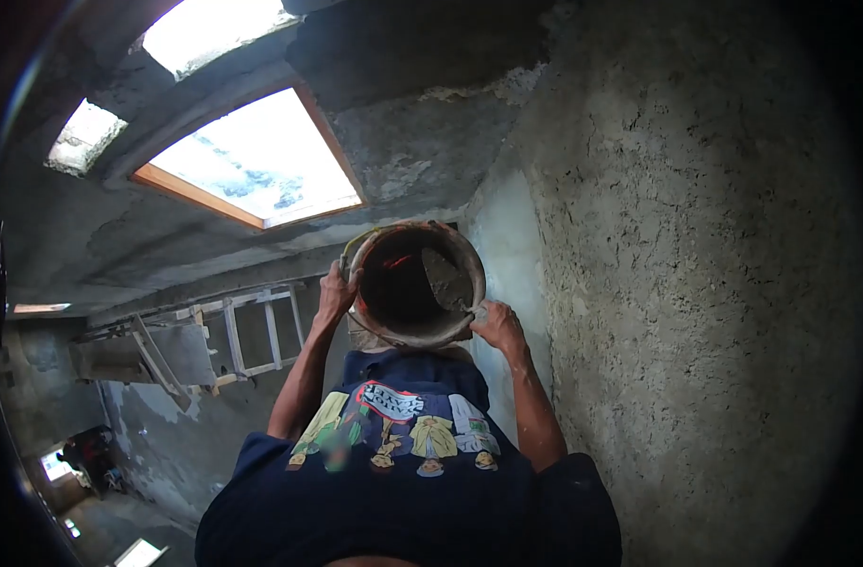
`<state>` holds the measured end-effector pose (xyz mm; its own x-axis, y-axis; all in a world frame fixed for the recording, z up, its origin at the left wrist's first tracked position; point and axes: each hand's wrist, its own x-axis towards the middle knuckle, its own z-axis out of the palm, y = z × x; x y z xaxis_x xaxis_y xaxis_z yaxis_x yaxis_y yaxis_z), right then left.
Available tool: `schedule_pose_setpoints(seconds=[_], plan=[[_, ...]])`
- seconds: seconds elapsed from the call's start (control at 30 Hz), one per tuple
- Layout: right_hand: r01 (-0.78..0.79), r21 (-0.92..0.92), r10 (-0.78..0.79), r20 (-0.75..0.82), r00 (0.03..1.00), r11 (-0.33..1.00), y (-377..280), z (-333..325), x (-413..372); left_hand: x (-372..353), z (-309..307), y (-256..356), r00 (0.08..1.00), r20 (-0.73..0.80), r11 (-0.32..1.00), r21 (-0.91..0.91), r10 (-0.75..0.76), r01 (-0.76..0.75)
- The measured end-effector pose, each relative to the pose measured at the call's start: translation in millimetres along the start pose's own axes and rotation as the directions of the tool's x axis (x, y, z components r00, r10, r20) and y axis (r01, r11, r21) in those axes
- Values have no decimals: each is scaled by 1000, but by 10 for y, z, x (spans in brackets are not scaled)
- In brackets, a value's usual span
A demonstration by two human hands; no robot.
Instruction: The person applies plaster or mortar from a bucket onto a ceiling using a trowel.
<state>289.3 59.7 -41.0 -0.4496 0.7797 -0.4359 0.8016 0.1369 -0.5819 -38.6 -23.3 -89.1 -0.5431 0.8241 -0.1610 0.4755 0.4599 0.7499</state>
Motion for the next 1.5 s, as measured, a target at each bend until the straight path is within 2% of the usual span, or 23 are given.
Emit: schedule_pose_setpoints(seconds=[0.07, 0.17, 0.3, 0.37, 0.4, 0.47, 0.53, 0.6, 0.63, 0.7, 0.8, 0.87, 0.9, 0.93, 0.97, 1.0, 1.13, 1.2, 1.27, 1.33, 1.37, 1.43, 1.5], plan=[[-12, 2, 12, -6, 1000, 1000, 27, 2, 9, 37, 22, -15, 998, -50, 999, 23, -36, 37], [-56, -45, 55, -20, 998, 997, -33, -70, -2, 119, 37, -176, 968, 161, 980, 84, -193, 182], [-168, 4, 168, -33, 985, 986, -166, -175, -33, 91, 19, -113, 968, 177, 983, 57, -179, 172], [-183, -171, 158, -150, 976, 968, -128, -201, -27, 20, 83, -61, 980, 141, 990, 18, -138, 137], [-189, -171, 164, -149, 975, 967, -161, -251, -13, -8, 122, -21, 991, 102, 995, -20, -91, 93], [-181, -127, 181, -15, 983, 975, -246, -395, -16, -92, 140, 132, 991, 114, 997, -29, -67, 71], [-127, -122, 126, -14, 992, 984, -300, -447, 26, -132, 179, 217, 998, 59, 999, -34, -16, 18], [-283, -30, 279, 293, 915, 959, -405, -505, 87, -191, 189, 283, 993, 106, 997, -41, -58, 63], [-287, -29, 282, 293, 914, 958, -347, -427, 108, -224, 196, 308, 996, 90, 997, -64, -26, 32], [-474, 297, 341, 403, 849, 829, -87, -128, 233, -305, 143, 453, 996, 94, 995, -101, -3, 13], [-475, 358, 341, 377, 861, 804, 155, 242, 438, -397, 198, 467, 994, 45, 986, -137, 101, -94], [-469, 376, 352, 339, 872, 799, -14, 364, 464, -426, 204, 508, 991, 81, 986, -136, 107, -95], [-454, 394, 357, 297, 886, 799, -67, 385, 498, -422, 198, 540, 987, 108, 986, -135, 117, -102], [-339, 308, 294, 186, 938, 889, -62, 542, 616, -438, 189, 560, 983, 137, 985, -135, 124, -106], [-372, 309, 318, 213, 924, 875, 30, 613, 612, -485, 168, 567, 982, 145, 986, -134, 119, -100], [-395, 310, 334, 233, 913, 865, -310, 405, 522, -483, 149, 586, 979, 144, 983, -140, 142, -122], [-365, 386, 297, 226, 928, 847, -276, 387, 494, -470, 183, 449, 971, 99, 967, -163, 215, -197], [-129, 202, 91, 189, 978, 971, -203, 364, 562, -457, 189, 394, 971, 104, 968, -156, 213, -196], [-97, 155, 62, 218, 974, 983, -190, 358, 633, -451, 186, 382, 973, 103, 970, -149, 207, -191], [314, -82, -270, 338, 902, 946, -154, 400, 719, -451, 175, 361, 979, 133, 981, -141, 153, -134], [312, -77, -270, 336, 902, 947, -141, 437, 744, -445, 158, 343, 979, 137, 981, -137, 153, -135], [482, -163, -377, 431, 819, 861, -193, 478, 791, -409, 130, 300, 982, 143, 988, -110, 127, -112], [480, -199, -355, 452, 819, 854, -256, 517, 833, -388, 105, 241, 985, 113, 986, -119, 133, -120]])
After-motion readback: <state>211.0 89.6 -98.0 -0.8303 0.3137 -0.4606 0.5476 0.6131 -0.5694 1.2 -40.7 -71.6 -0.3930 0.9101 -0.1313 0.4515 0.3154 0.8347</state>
